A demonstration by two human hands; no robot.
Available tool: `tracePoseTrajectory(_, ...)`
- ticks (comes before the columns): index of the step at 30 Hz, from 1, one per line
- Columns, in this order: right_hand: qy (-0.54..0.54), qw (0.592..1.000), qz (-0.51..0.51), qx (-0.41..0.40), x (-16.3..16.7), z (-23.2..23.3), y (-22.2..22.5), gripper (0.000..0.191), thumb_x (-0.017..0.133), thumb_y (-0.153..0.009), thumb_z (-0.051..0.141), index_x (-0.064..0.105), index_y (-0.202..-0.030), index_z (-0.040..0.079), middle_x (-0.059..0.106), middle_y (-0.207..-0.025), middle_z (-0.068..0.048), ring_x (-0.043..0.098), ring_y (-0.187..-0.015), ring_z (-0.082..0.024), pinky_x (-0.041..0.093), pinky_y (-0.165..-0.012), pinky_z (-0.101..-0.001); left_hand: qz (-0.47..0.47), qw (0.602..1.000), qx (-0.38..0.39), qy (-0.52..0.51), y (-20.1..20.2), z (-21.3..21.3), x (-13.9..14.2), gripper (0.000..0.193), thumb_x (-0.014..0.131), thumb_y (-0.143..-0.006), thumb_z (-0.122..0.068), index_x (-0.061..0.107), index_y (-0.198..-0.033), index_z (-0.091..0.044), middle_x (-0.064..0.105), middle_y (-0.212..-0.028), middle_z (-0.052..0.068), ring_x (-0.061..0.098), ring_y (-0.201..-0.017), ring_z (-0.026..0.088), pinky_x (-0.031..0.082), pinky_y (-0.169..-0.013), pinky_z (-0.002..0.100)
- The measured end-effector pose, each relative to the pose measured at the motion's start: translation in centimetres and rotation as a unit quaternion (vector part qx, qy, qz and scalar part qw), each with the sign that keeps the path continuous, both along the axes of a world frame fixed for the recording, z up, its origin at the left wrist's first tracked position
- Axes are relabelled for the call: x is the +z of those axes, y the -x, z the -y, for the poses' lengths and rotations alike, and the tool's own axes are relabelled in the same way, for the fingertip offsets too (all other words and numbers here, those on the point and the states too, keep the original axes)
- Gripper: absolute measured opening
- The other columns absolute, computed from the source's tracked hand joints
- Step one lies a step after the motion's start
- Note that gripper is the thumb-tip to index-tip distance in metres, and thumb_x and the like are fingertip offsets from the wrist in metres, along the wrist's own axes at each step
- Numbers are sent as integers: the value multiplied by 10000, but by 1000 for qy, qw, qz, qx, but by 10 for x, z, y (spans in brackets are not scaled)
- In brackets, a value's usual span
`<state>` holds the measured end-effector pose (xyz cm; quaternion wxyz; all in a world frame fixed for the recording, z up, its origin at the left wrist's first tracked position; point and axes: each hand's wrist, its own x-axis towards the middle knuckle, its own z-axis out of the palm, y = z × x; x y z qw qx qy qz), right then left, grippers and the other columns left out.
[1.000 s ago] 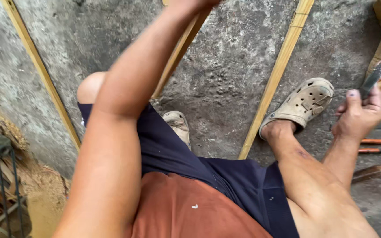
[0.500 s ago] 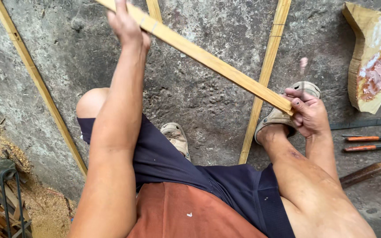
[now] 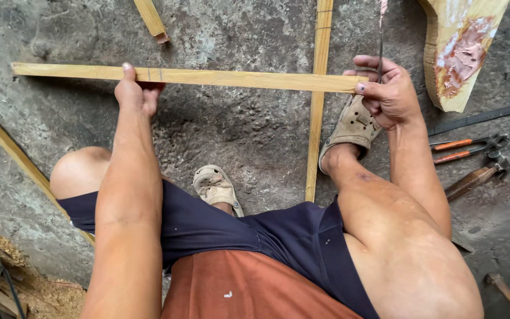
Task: The person sits on the floor of a workshop among wooden frame parts, scoops pink wood filler from a board with a small knife, and spreads the filler into the joints and end-grain of the frame pieces, working on one joint after another and repositioning the frame between joints.
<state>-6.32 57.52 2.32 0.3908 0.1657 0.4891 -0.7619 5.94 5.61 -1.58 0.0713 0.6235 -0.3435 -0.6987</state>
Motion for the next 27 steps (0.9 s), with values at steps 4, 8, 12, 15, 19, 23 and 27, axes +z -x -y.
tracePoseTrajectory(4,-70,997,-5,-9,-4,2,3,481,730,-875,-79,607,-1338,-26,751,-1108,-163,676,-698,-63,422,-451,-158,294,812,-477,166,15,-18,36,508,560,-1071,-504,671,-1208,-28,704,-1025,196,695,-925,330,573,-810,484)
tracePoseTrajectory(8,-73,997,-25,-5,-5,2,3,477,743,-872,-76,610,-1327,-17,757,-1102,-136,641,-652,-49,424,-443,-163,179,527,-699,449,51,-94,73,516,717,-1020,-484,665,-1272,-37,690,-1163,215,656,-1086,354,525,-952,495)
tracePoseTrajectory(12,-65,996,-63,-7,1,1,3,423,735,-887,-78,614,-1288,-17,756,-1132,-123,642,-675,-57,418,-450,-171,-163,387,-729,541,74,-205,58,788,854,-685,-424,600,-1369,-126,641,-1172,206,571,-1092,356,466,-934,500)
tracePoseTrajectory(15,-141,982,-120,-42,10,-12,-1,305,703,-977,-59,672,-1279,-30,758,-1143,-123,531,-589,-51,405,-463,-191,-167,369,-772,491,77,-233,28,571,775,-868,-356,587,-1355,-124,631,-1128,163,582,-1069,344,477,-870,503)
tracePoseTrajectory(19,-155,974,-147,-78,29,-53,-19,279,577,-1018,30,716,-1255,-18,724,-959,-63,613,-611,-56,491,-530,-180,-184,387,-788,443,65,-221,9,367,700,-1020,-280,591,-1318,-95,607,-1052,138,585,-1004,321,470,-824,501)
tracePoseTrajectory(23,-258,946,-194,42,39,-77,-47,305,603,-1048,-39,675,-1343,-61,718,-1025,-104,678,-806,-114,574,-747,-238,-213,398,-743,495,65,-222,17,303,732,-971,-318,612,-1139,-97,625,-992,102,634,-941,300,524,-779,451)
tracePoseTrajectory(27,-271,921,-261,104,41,-83,-52,277,638,-1002,-45,727,-1264,-32,714,-1053,-115,653,-803,-143,528,-698,-257,-185,392,-735,522,73,-233,29,470,788,-913,-527,606,-928,-94,609,-792,72,650,-730,262,514,-582,426)
